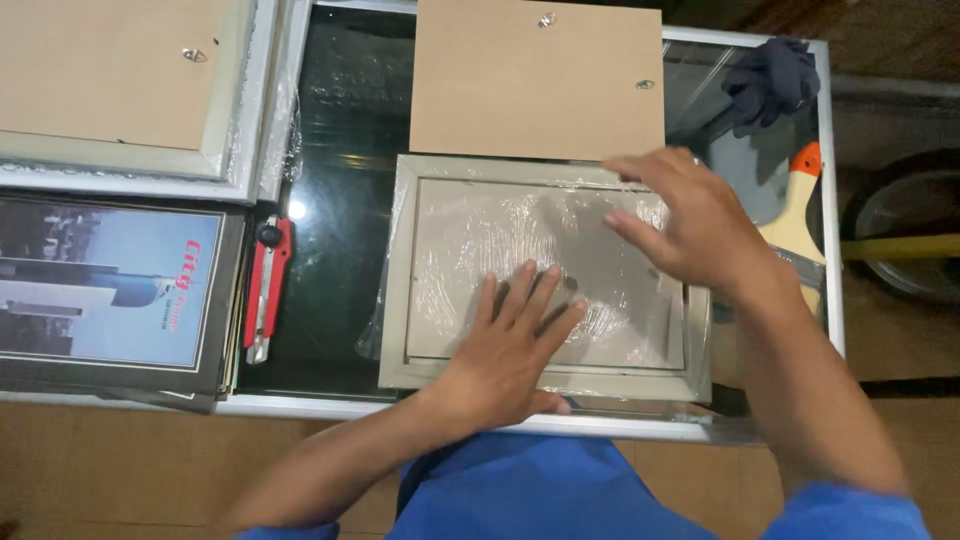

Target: Assembling a picture frame by cleaning the glass, inserting the artwork, and securing the backing.

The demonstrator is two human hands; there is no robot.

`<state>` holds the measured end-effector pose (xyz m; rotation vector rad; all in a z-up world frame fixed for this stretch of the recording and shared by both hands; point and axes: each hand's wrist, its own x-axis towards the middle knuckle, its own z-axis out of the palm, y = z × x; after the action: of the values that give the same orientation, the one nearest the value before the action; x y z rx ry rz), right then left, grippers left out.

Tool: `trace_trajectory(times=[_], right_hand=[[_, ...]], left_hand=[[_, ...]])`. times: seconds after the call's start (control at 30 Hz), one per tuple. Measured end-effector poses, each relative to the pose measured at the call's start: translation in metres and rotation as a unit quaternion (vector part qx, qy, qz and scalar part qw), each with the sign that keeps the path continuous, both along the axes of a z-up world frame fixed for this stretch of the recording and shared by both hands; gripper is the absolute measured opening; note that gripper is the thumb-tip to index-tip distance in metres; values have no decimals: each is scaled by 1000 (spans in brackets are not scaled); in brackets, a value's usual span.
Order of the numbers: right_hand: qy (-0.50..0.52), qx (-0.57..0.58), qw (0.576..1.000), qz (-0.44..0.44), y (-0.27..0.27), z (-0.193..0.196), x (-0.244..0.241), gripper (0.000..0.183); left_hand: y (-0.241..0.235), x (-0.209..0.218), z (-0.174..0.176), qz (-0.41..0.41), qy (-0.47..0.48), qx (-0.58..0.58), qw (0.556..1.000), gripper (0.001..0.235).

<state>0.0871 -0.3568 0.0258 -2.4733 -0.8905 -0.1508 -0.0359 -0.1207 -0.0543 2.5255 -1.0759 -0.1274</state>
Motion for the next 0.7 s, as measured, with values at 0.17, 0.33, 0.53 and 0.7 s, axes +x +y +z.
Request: trace_trajectory(times=[0.17,0.33,0.53,0.7], right_hand=[[63,-71,994,-58,26,-28,96,73],[60,-140,985,-81,51,-64,185,99],[136,-219,960,-112,60,-56,232,131],[97,-256,956,-108,54,-75,258,144]], left_hand=[[-10,-31,-24,102,-29,41,993,91],[-11,-39,-28,101,-29,25,994,95],[-6,-40,-25,98,-21,-19,995,86],[-6,-39,-28,98,9,-19,995,81]])
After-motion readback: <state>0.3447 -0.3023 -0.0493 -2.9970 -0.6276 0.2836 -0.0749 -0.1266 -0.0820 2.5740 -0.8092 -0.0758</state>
